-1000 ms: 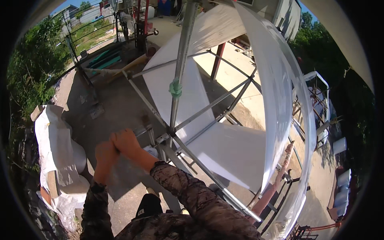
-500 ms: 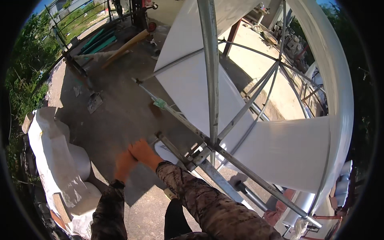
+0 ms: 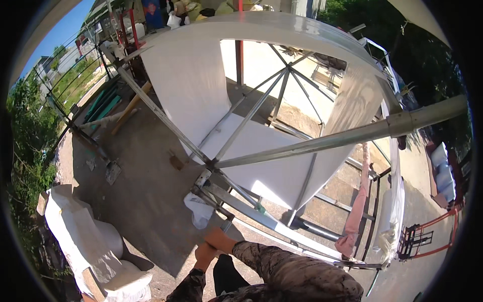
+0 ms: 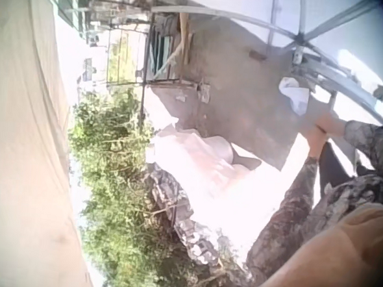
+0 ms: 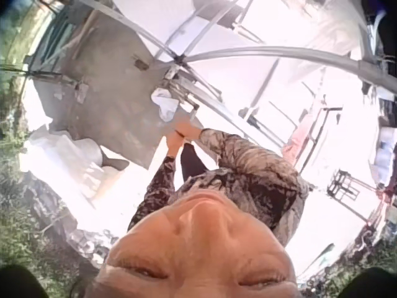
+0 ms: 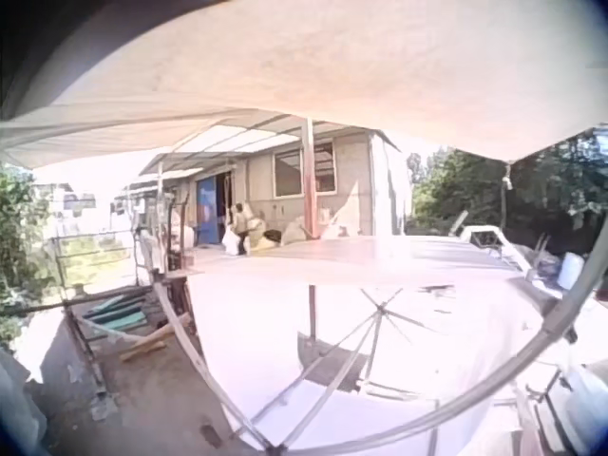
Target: The recorder is covering a large metal frame with plastic sheets, using a crank to roll out the material and tape to secure it.
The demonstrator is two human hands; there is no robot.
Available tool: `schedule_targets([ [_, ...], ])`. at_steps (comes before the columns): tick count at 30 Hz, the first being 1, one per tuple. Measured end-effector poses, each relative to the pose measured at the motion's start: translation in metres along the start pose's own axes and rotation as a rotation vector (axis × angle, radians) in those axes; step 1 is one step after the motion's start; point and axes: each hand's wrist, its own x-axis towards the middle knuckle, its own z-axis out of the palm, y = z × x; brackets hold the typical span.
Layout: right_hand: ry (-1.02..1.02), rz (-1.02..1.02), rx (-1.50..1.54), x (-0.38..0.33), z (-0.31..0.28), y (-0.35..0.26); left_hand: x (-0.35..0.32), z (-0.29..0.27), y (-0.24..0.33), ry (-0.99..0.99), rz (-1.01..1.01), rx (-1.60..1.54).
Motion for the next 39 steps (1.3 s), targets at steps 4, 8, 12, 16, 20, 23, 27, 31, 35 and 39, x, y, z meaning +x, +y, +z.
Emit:
schedule_targets([
  [4,-0.058,-0.048,-0.054,-0.055,-0.084,-0.016,-0.073,-0.040,0.050,0.064,0.055,-0.038],
  [8,0.256,-0.219,-0.160,-0.044,-0.144,-0.036,-0.115,-0.102,0.055,0.325,0.150,-0.089],
  [12,0.502,-0.290,-0.177,0.011,-0.200,-0.064,-0.143,-0.188,0.064,0.719,0.171,-0.026],
  [16,0.626,-0.347,-0.177,0.091,-0.239,-0.083,-0.117,-0.261,0.034,0.904,0.094,0.160],
  [20,0.562,-0.339,-0.214,0.173,-0.241,-0.079,-0.055,-0.308,-0.008,0.883,0.091,0.183],
  [23,0.576,-0.348,-0.186,0.221,-0.228,-0.075,0.005,-0.320,-0.049,0.941,0.170,0.198],
  [27,0.488,-0.338,-0.229,0.276,-0.190,-0.069,0.062,-0.307,-0.093,0.854,0.195,0.101],
  [31,0.388,-0.306,-0.145,0.304,-0.130,-0.043,0.118,-0.270,-0.124,0.641,0.216,-0.021],
  [35,0.159,-0.214,-0.199,0.300,-0.054,-0.006,0.152,-0.217,-0.134,0.421,0.199,-0.211],
  [39,0.043,-0.143,-0.142,0.272,0.004,0.012,0.175,-0.155,-0.142,0.232,0.234,-0.231],
])
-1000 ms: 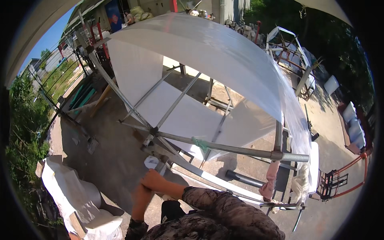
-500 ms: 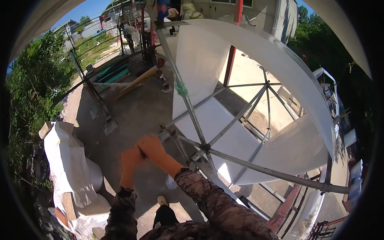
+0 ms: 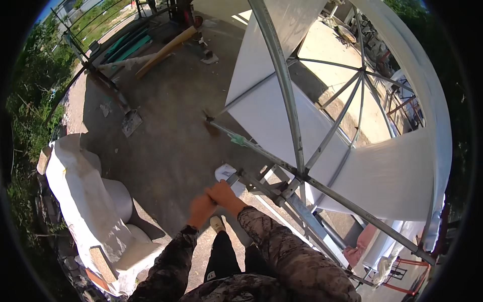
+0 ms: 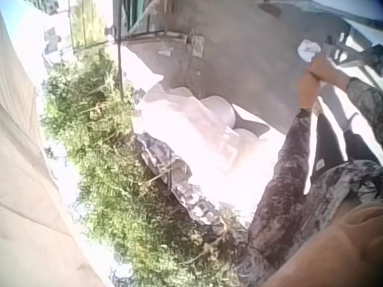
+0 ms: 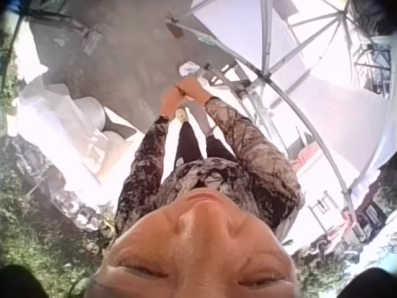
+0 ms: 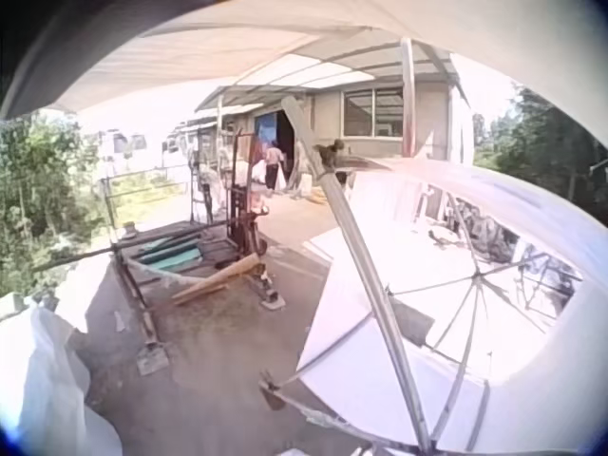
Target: The recorder is covering a large metal frame with plastic sheets, using a crank to roll out the material and tape to secure it.
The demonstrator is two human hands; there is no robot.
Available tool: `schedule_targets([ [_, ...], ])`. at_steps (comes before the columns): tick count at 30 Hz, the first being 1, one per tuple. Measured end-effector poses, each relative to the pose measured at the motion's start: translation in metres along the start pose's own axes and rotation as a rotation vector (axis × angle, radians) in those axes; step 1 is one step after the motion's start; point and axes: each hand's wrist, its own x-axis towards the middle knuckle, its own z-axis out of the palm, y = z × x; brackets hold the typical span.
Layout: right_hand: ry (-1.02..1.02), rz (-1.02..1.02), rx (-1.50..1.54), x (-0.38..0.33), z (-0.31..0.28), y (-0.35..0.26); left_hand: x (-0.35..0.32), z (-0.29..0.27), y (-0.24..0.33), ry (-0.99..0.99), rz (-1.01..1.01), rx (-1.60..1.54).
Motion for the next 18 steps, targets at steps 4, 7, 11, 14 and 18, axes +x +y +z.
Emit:
schedule_targets([
  [4,-0.237,0.134,0.023,-0.058,0.047,0.001,-0.014,0.077,-0.002,-0.181,-0.021,0.025],
  [7,0.196,0.236,0.243,-0.107,0.118,-0.010,-0.043,0.127,-0.010,-0.364,-0.014,0.006],
  [11,0.076,0.205,0.141,-0.207,0.097,-0.004,-0.089,0.172,0.057,-0.499,0.152,0.008],
  [14,-0.204,0.153,0.173,-0.256,0.054,-0.022,-0.130,0.210,0.064,-0.516,0.228,0.026],
  [18,-0.085,0.124,0.177,-0.297,0.007,-0.038,-0.165,0.211,0.092,-0.660,0.200,0.098],
])
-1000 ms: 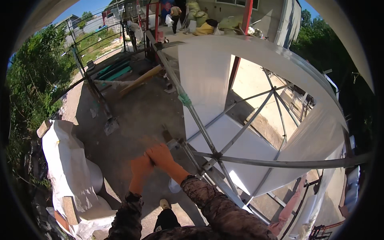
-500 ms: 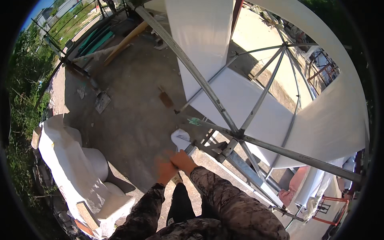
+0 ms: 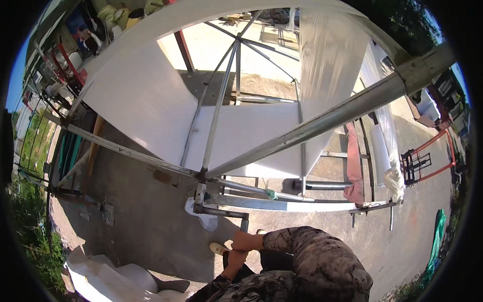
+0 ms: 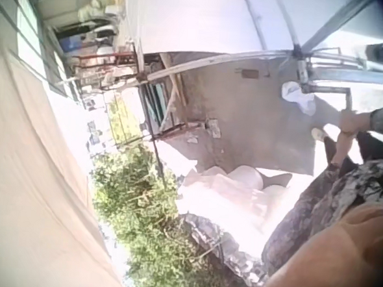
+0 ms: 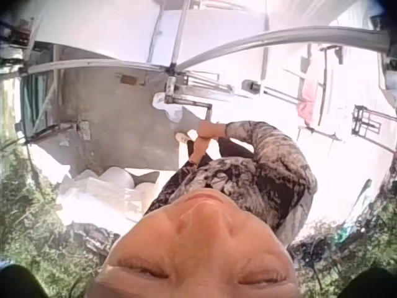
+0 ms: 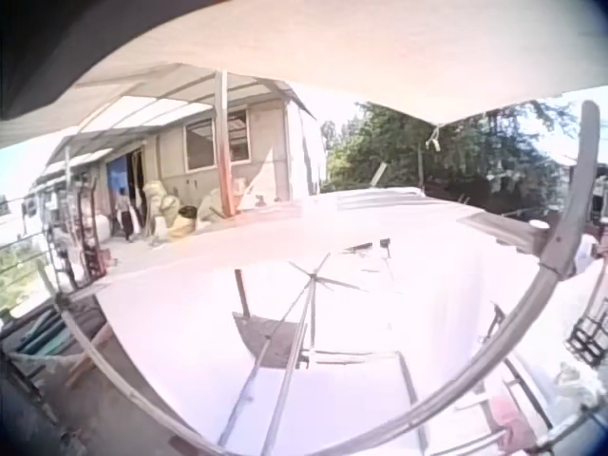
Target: The recorder is covering a large metal frame with plastic sheets, using a crank to roll out the material and tape to secure it.
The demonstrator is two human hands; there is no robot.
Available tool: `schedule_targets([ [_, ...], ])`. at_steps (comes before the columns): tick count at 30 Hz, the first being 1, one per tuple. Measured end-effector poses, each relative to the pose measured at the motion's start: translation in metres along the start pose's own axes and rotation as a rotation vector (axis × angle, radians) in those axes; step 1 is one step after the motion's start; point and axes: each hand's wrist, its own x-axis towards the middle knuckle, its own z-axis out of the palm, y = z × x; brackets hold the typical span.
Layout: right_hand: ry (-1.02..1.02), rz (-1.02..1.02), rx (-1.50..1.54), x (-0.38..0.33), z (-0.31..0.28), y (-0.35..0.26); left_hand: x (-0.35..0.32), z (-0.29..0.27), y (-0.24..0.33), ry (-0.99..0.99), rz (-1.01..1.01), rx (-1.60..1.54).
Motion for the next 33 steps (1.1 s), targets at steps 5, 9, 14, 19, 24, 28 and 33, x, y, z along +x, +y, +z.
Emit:
schedule_targets([
  [5,0.004,-0.001,0.012,-0.041,-0.086,-0.030,-0.068,-0.052,0.098,0.132,0.073,-0.042],
  [9,0.264,-0.028,-0.101,-0.041,-0.128,-0.059,-0.103,-0.077,0.108,0.359,0.406,0.035],
  [14,0.068,-0.105,-0.176,-0.017,-0.194,-0.082,-0.139,-0.130,0.110,0.243,0.130,-0.472],
  [19,0.440,-0.203,-0.059,0.001,-0.255,-0.103,-0.179,-0.209,0.127,0.149,0.115,-0.694],
  [24,1.032,0.075,-0.082,-0.027,-0.417,-0.112,-0.209,-0.275,0.102,0.000,0.168,-0.705],
  [28,1.632,0.075,-0.519,0.016,-0.555,-0.113,-0.232,-0.307,0.051,0.058,0.404,-0.817],
  [33,1.363,0.254,-0.815,0.144,-0.746,-0.095,-0.266,-0.342,-0.039,0.189,0.489,-0.908],
])
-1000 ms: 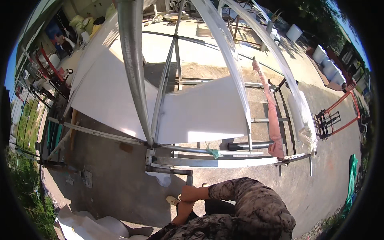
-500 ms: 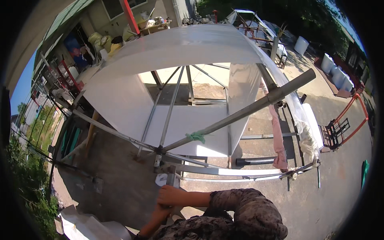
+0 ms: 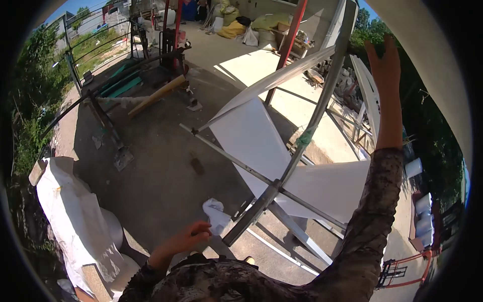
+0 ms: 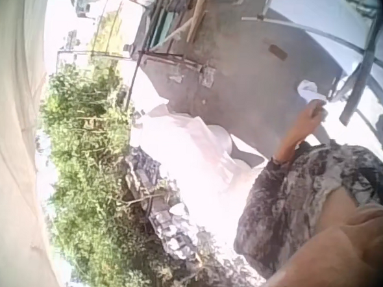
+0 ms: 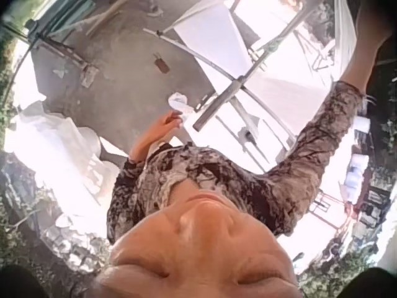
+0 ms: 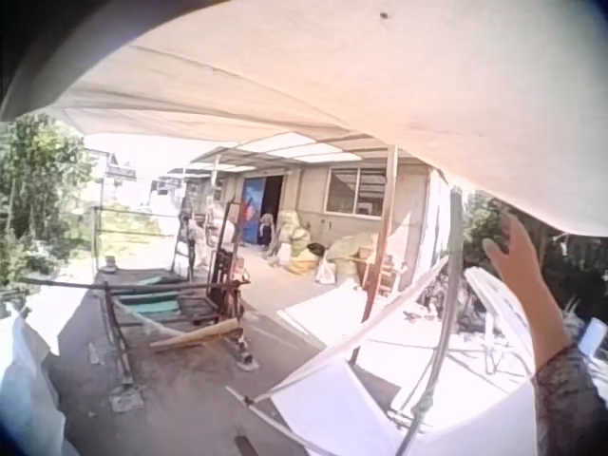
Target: The recorder is covering a large metal frame with plastic sheets, using a crank to roll out the material and tape to secure it.
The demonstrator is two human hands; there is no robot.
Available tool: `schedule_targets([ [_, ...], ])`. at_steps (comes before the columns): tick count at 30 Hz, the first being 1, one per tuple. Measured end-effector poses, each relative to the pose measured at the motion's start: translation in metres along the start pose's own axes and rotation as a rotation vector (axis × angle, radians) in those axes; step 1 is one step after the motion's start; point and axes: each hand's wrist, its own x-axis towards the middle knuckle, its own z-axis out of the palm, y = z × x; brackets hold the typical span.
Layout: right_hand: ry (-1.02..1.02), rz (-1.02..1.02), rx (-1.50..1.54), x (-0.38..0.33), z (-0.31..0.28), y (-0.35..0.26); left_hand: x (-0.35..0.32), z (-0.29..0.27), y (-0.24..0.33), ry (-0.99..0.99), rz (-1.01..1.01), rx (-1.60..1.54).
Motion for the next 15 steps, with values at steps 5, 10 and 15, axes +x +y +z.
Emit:
schedule_targets([
  [5,-0.732,0.208,0.090,0.047,0.211,-0.070,-0.065,-0.097,-0.007,0.126,-0.216,-0.058],
  [10,-1.007,0.132,0.440,-0.014,0.356,-0.184,-0.090,-0.186,-0.016,0.192,-0.194,-0.005],
  [15,-1.181,0.312,0.625,-0.096,0.474,-0.294,-0.091,-0.290,-0.031,0.278,-0.216,0.000],
])
